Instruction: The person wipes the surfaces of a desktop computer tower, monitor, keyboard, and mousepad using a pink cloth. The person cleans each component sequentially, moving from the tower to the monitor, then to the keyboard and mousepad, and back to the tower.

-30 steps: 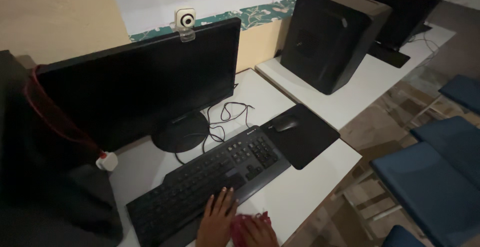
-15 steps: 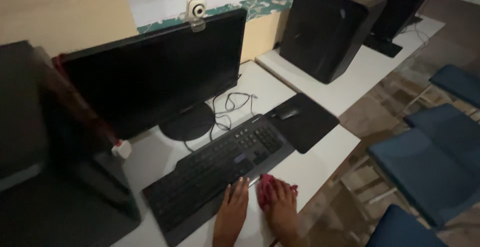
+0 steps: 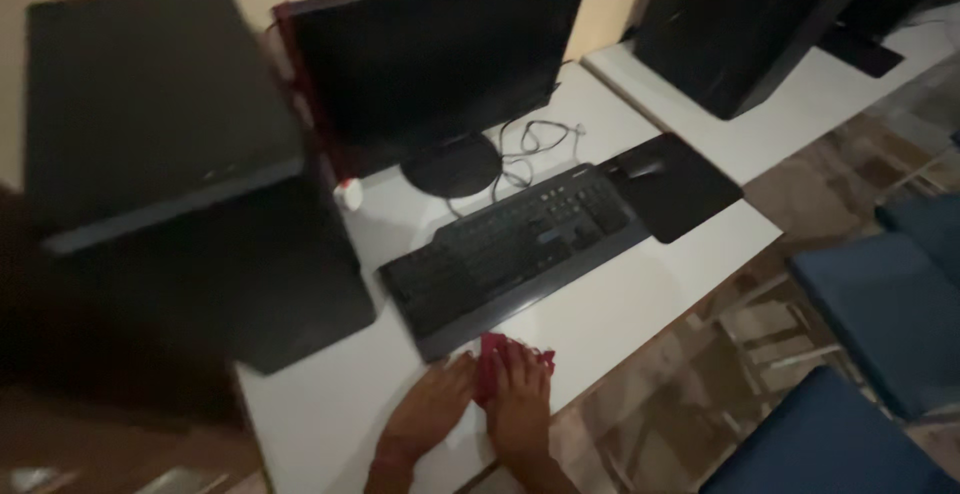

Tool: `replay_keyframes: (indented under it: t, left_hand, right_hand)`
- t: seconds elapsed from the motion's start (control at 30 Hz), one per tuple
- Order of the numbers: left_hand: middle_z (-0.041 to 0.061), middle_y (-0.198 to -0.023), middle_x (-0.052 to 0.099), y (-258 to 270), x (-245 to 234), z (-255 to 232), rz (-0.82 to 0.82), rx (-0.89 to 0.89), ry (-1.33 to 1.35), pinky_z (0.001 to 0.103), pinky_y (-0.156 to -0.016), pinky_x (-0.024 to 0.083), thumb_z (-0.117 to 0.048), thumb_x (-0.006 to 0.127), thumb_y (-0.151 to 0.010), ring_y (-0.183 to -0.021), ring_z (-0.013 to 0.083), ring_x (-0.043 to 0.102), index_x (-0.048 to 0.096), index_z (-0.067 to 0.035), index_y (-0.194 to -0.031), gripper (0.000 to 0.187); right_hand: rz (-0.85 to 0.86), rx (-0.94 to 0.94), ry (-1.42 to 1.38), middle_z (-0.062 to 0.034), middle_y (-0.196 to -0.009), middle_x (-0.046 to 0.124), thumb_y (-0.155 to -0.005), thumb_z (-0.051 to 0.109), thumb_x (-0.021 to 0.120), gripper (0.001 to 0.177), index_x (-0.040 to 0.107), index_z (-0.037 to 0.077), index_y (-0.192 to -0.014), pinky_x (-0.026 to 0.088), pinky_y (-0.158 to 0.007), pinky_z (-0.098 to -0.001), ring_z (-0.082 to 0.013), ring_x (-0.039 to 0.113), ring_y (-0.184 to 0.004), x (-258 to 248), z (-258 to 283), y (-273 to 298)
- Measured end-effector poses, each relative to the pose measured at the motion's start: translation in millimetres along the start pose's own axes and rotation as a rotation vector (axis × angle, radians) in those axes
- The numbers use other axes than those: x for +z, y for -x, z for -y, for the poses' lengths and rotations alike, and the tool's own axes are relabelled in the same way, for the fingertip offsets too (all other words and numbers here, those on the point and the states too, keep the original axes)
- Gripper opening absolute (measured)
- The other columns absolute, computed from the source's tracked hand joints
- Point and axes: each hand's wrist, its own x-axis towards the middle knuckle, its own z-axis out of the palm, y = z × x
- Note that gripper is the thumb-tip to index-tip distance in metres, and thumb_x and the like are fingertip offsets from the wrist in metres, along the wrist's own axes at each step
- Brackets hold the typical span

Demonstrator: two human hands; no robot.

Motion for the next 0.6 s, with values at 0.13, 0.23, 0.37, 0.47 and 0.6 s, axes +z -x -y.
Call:
replay_keyframes:
  t: [0.13, 0.23, 0.37, 0.47, 0.6]
  left_hand:
    - [0.017, -0.152, 0.048, 45.5, -21.6, 12.0, -0.01, -0.004, 0.046, 0.049, -0.121, 0.022, -0.011, 0.043, -0.097, -0.144, 0.0305, 0.037, 0.057, 0.0, -0.136, 0.042]
    - [0.015, -0.155, 0.044, 67.5, -46.7, 32.7, 0.214, -0.018, 0.119, 0.052, -0.123, 0.016, -0.012, 0.04, -0.101, -0.147, 0.0305, 0.033, 0.058, -0.003, -0.133, 0.038]
    - [0.018, -0.15, 0.049, 100.2, -60.2, 54.8, 0.127, -0.005, -0.001, 0.054, -0.115, 0.021, -0.014, 0.047, -0.09, -0.144, 0.0378, 0.037, 0.06, -0.002, -0.129, 0.042]
    - [0.021, -0.133, 0.054, 125.2, -68.0, 70.5, 0.289, -0.133, -0.062, 0.05, -0.114, 0.03, -0.012, 0.048, -0.098, -0.135, 0.0373, 0.042, 0.058, -0.002, -0.118, 0.024]
    - [0.015, -0.117, 0.06, 134.3, -74.1, 78.7, 0.087, -0.258, -0.172, 0.044, -0.103, 0.04, -0.012, 0.055, -0.086, -0.122, 0.0326, 0.052, 0.059, -0.006, -0.11, 0.024]
  right_hand:
    - [0.063, -0.093, -0.039, -0.0245, -0.16, 0.032, -0.085, 0.017, 0.065, 0.071, 0.042, -0.001, -0.15, 0.013, -0.119, -0.0606, -0.0458, 0.021, -0.147, 4.9, 38.9, 15.6]
    - [0.035, -0.222, -0.077, -0.0255, -0.155, 0.034, -0.089, 0.017, 0.065, 0.065, 0.044, -0.005, -0.146, 0.012, -0.12, -0.0609, -0.045, 0.024, -0.147, 12.4, 63.6, 25.0]
    - [0.155, -0.36, -0.029, -0.0241, -0.16, 0.033, -0.091, 0.014, 0.065, 0.057, 0.048, -0.007, -0.141, 0.012, -0.124, -0.0566, -0.0432, 0.023, -0.152, 26.0, 96.3, 32.3]
    - [0.352, -0.383, -0.077, -0.0243, -0.162, 0.029, -0.09, 0.019, 0.068, 0.057, 0.05, -0.008, -0.137, 0.01, -0.125, -0.0535, -0.0424, 0.018, -0.153, 29.4, 119.9, 30.2]
    - [0.266, -0.72, -0.118, -0.0283, -0.159, 0.037, -0.09, 0.018, 0.071, 0.061, 0.053, -0.009, -0.141, 0.013, -0.126, -0.0542, -0.0438, 0.022, -0.152, 22.6, 133.0, 37.9]
